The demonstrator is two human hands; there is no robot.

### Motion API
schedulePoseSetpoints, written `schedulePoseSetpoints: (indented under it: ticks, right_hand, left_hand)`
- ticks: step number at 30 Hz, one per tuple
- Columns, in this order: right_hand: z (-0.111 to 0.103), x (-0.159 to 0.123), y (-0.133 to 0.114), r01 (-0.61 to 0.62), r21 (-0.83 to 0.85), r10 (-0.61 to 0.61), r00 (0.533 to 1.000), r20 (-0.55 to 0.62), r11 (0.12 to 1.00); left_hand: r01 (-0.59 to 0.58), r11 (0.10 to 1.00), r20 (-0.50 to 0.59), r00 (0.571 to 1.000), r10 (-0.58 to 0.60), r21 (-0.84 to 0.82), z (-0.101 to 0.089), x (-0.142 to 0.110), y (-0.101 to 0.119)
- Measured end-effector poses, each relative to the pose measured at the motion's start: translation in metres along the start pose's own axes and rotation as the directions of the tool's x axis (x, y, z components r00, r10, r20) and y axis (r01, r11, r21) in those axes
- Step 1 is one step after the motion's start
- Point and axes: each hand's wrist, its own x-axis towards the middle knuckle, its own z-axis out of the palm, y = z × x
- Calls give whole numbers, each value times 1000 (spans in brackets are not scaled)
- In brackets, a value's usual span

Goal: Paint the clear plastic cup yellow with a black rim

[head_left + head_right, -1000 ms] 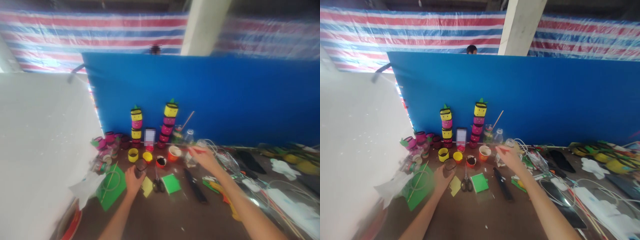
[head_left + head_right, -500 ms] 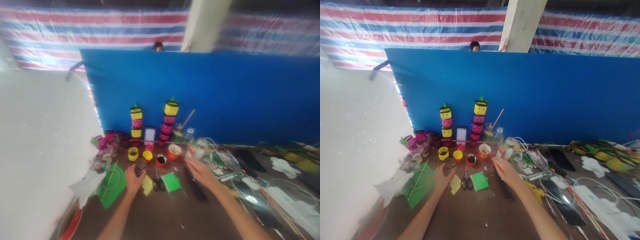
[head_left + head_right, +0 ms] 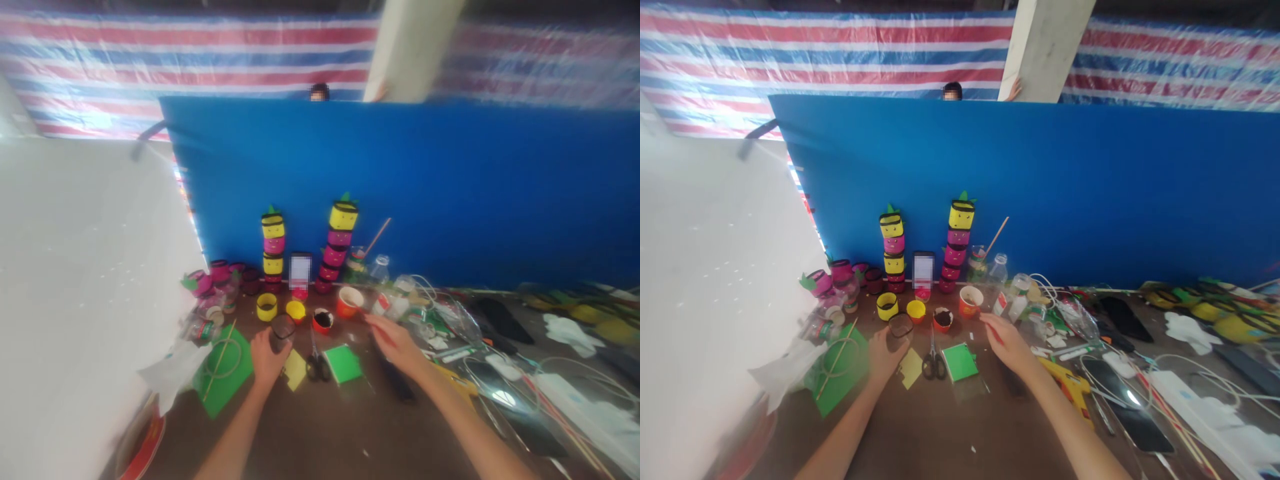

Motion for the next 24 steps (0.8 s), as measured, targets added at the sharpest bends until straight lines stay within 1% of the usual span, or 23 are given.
schedulePoseSetpoints:
  ticks: [2, 5, 7, 11, 15, 19, 24]
  right_hand:
    - [-3, 11, 4, -86, 20, 87, 995, -39, 996]
    - [-5, 34, 15, -192, 61, 195, 979, -52, 980]
    - [-4, 50, 24, -246, 105, 250, 968, -29, 964]
    - [-2, 71, 37, -331, 183, 322, 943, 81, 926]
    - [-1, 79, 41, -387, 222, 374, 922, 102, 895]
    - [4, 81, 40, -415, 271, 388, 909, 149, 869]
    - [9, 84, 43, -440, 316, 410, 898, 162, 840]
  left_hand:
    - [-2, 1000, -2, 1000, 2, 0, 0, 0, 0]
    - [6, 1000, 8, 1000, -6, 11, 1, 0, 0]
    - [9, 1000, 19, 1000, -9, 16, 1, 0, 0]
    - [11, 1000, 14, 1000, -11, 7, 0, 0, 0]
    - [3, 1000, 19, 1000, -3, -5, 0, 0, 0]
    - [13, 1000, 18, 1000, -13, 5, -2, 0, 2]
    - [-1, 1000, 20, 1000, 0, 16, -4, 0, 4]
